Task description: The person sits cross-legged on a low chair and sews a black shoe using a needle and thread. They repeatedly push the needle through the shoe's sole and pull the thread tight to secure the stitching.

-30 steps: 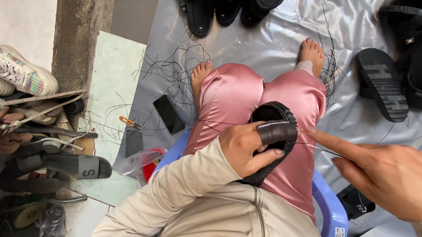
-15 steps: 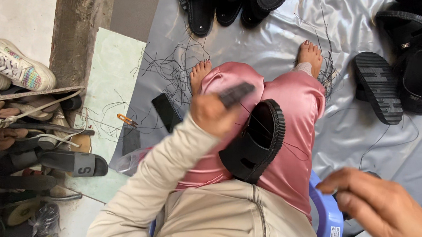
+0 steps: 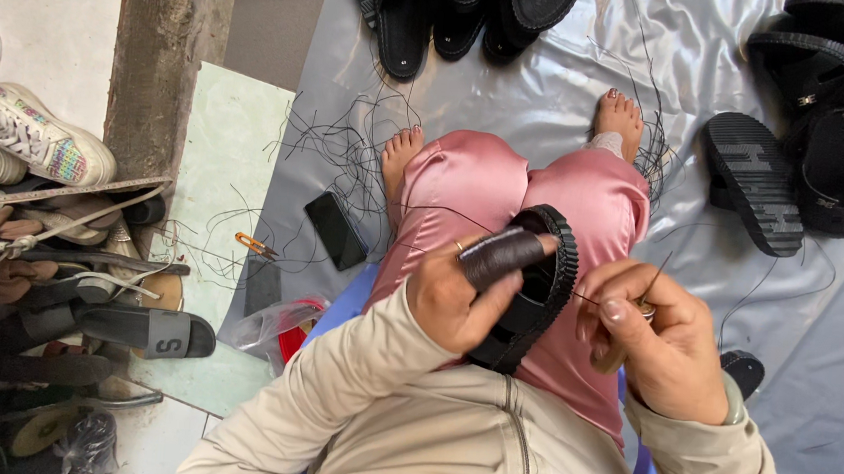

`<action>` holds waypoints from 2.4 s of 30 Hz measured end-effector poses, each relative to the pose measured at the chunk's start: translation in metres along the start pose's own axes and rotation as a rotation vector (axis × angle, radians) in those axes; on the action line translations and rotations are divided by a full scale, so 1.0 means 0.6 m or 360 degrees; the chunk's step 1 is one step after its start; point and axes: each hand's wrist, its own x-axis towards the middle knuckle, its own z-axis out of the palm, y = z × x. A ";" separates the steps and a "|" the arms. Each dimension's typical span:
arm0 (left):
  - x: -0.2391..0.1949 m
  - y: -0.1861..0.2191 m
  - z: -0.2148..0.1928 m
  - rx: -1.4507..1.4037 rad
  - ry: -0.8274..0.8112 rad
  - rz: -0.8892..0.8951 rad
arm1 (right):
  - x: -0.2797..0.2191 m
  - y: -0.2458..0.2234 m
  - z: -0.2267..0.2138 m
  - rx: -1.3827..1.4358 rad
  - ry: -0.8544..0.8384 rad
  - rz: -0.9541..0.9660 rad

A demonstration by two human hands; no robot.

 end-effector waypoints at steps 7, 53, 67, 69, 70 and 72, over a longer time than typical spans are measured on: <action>-0.004 0.072 0.012 -0.0448 -0.0129 0.0045 | -0.004 -0.013 -0.011 0.0043 -0.0539 0.0113; -0.016 -0.078 -0.037 -0.0678 -0.0200 -0.0855 | 0.000 -0.083 -0.085 -0.1358 0.0290 0.0313; -0.020 -0.043 -0.071 0.0643 0.0271 -0.0510 | -0.009 -0.071 -0.050 -0.2885 -0.0532 -0.0306; 0.009 -0.011 -0.034 0.0339 0.0159 -0.0206 | -0.009 -0.072 -0.051 -0.2905 -0.0519 -0.0294; 0.009 -0.015 -0.017 0.0367 -0.0015 -0.0267 | -0.009 -0.072 -0.051 -0.2903 -0.0519 -0.0250; 0.011 -0.025 0.009 0.0390 -0.0193 -0.0322 | -0.010 -0.073 -0.051 -0.2903 -0.0515 -0.0200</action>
